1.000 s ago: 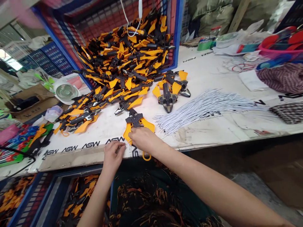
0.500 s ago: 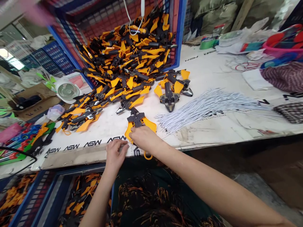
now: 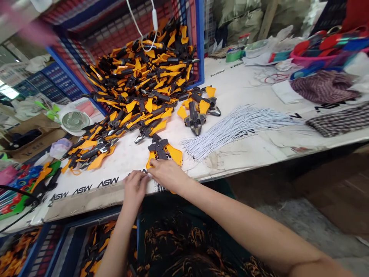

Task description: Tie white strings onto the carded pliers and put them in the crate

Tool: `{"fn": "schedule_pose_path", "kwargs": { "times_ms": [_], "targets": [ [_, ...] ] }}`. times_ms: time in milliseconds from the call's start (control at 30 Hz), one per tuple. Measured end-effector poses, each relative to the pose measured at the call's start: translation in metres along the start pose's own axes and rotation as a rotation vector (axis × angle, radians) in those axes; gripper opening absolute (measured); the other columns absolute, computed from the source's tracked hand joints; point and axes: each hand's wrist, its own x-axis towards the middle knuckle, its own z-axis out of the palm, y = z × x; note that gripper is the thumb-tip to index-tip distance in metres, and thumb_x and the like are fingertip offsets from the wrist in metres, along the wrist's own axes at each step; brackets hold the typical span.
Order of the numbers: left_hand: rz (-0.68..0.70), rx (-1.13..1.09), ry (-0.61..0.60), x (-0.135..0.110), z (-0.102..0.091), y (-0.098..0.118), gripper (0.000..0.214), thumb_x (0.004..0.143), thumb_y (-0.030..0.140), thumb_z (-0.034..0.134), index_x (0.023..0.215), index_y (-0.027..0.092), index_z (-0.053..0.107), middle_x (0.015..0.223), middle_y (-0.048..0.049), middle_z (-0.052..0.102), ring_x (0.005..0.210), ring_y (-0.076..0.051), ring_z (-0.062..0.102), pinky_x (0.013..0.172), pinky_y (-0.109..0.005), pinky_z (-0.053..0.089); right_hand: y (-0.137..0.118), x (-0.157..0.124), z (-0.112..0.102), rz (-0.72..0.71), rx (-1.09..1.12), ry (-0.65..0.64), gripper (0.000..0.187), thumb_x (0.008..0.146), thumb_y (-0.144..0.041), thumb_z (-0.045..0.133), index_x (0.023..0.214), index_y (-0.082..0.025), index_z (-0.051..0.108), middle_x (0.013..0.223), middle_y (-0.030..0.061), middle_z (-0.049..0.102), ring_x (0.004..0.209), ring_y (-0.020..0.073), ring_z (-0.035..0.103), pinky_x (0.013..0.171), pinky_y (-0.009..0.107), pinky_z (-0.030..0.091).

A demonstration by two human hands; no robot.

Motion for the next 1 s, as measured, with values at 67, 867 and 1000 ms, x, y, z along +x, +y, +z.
{"fn": "schedule_pose_path", "kwargs": {
  "times_ms": [67, 867, 1000],
  "targets": [
    [-0.021, -0.096, 0.038, 0.001, -0.020, -0.009, 0.017, 0.090, 0.027, 0.055, 0.079, 0.021, 0.066, 0.085, -0.0026, 0.067, 0.088, -0.020, 0.061, 0.085, -0.035, 0.040, 0.002, -0.001, 0.004, 0.026, 0.022, 0.030, 0.019, 0.098, -0.023, 0.051, 0.109, -0.019, 0.066, 0.113, 0.0091, 0.061, 0.091, 0.0187, 0.064, 0.069, 0.027, 0.043],
    [0.014, -0.387, 0.162, 0.009, -0.014, 0.021, 0.013, 0.088, 0.030, 0.066, 0.090, 0.021, 0.076, 0.085, -0.0043, 0.070, 0.079, -0.016, 0.061, 0.073, -0.030, 0.046, -0.016, -0.001, 0.026, 0.469, 1.715, 0.163, 0.037, 0.072, -0.051, 0.073, 0.085, -0.018, 0.063, 0.072, -0.0025, 0.061, 0.058, 0.0105, 0.055, 0.057, 0.025, 0.045],
    [0.466, 0.086, 0.156, 0.010, -0.025, 0.014, 0.016, 0.093, 0.017, 0.059, 0.099, 0.022, 0.072, 0.087, -0.0048, 0.073, 0.079, -0.017, 0.060, 0.073, -0.033, 0.042, -0.013, -0.006, 0.023, 0.560, 1.790, 0.053, 0.043, 0.065, -0.055, 0.079, 0.079, -0.017, 0.064, 0.068, -0.0031, 0.060, 0.057, 0.0087, 0.051, 0.057, 0.024, 0.042]
  ]
}}
